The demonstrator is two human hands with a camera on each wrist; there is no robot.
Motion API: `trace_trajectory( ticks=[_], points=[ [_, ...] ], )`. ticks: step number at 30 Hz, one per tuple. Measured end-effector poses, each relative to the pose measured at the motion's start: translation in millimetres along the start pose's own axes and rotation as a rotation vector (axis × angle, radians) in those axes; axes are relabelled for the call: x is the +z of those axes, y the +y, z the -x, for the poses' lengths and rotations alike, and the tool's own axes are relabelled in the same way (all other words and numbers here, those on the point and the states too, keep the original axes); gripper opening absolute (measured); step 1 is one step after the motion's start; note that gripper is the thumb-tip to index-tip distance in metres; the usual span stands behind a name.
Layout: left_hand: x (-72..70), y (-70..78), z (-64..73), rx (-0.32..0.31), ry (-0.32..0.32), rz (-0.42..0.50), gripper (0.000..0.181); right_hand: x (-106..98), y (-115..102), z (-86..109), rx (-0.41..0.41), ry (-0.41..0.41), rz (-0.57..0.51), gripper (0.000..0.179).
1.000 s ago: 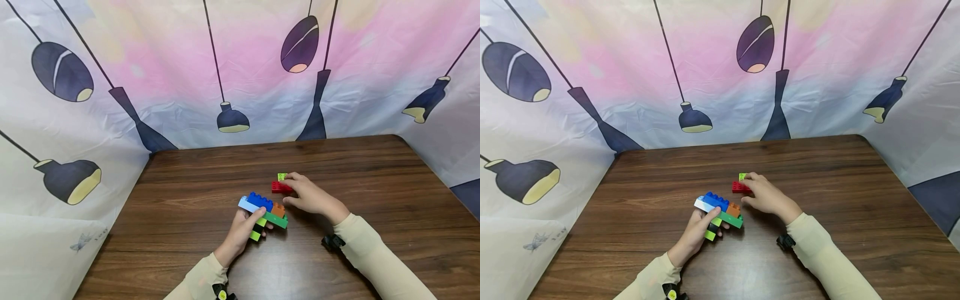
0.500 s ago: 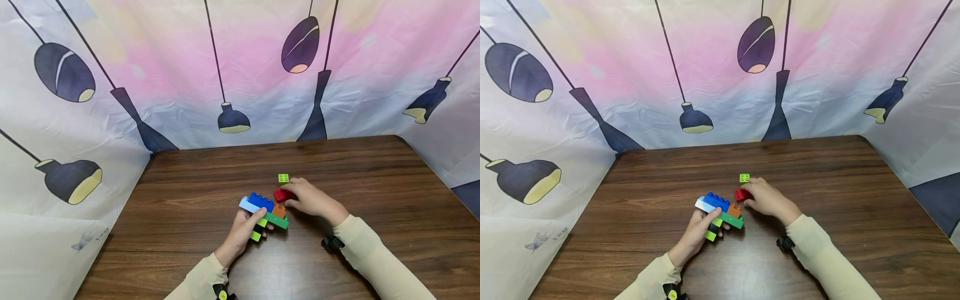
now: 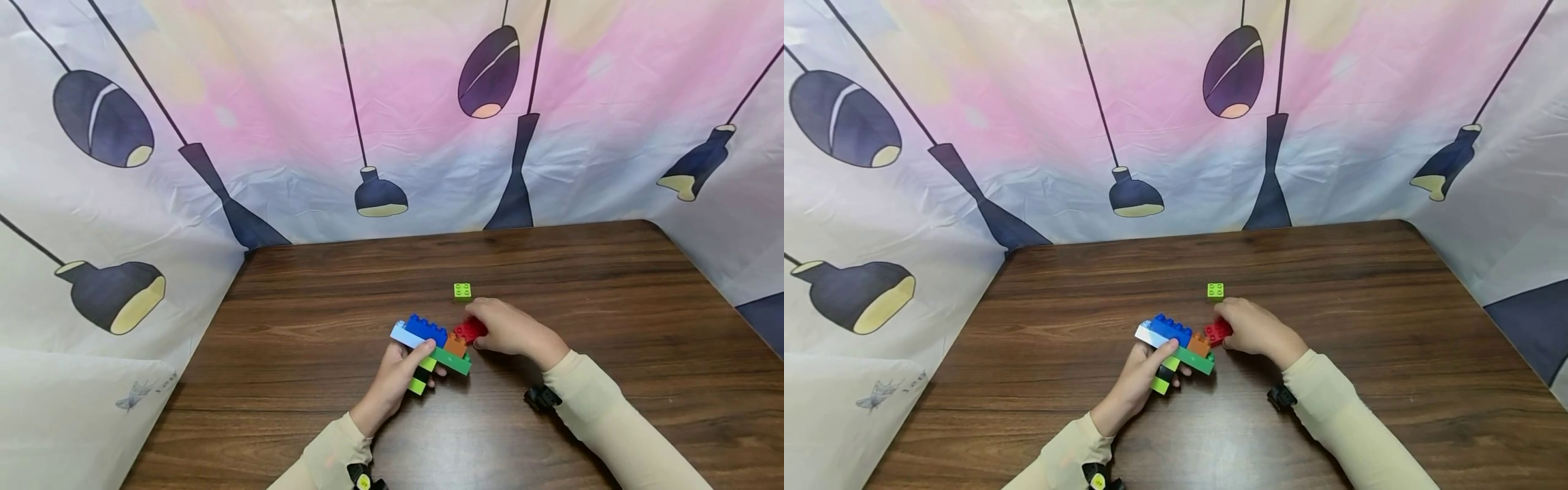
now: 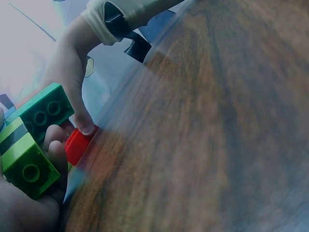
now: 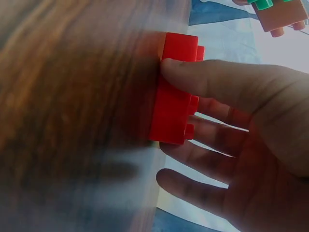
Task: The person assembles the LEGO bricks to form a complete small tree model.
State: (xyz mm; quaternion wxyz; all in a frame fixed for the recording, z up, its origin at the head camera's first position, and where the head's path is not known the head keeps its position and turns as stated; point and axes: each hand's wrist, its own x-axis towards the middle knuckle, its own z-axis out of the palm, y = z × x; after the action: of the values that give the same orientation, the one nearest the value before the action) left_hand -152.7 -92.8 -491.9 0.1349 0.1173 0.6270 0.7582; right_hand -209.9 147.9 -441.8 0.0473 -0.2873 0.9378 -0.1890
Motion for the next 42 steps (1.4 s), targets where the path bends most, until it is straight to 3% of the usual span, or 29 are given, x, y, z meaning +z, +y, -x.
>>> trace_trajectory(
  ticks=[14,22,42],
  points=[
    [-0.7,0.2,0.2,-0.018,-0.002,-0.006,0.029,-6,8,0.4,0.018,-0.06,-0.117,0.038],
    [-0.8,-0.8,-0.9,-0.016,-0.008,-0.006,0.026,-10,10,1.0,-0.023,-0.061,-0.235,0.031],
    [-1.9,-0.7,-1.0,-0.028,0.008,-0.005,0.031,-16,12,2.2,-0.09,-0.06,-0.315,0.038]
  ],
)
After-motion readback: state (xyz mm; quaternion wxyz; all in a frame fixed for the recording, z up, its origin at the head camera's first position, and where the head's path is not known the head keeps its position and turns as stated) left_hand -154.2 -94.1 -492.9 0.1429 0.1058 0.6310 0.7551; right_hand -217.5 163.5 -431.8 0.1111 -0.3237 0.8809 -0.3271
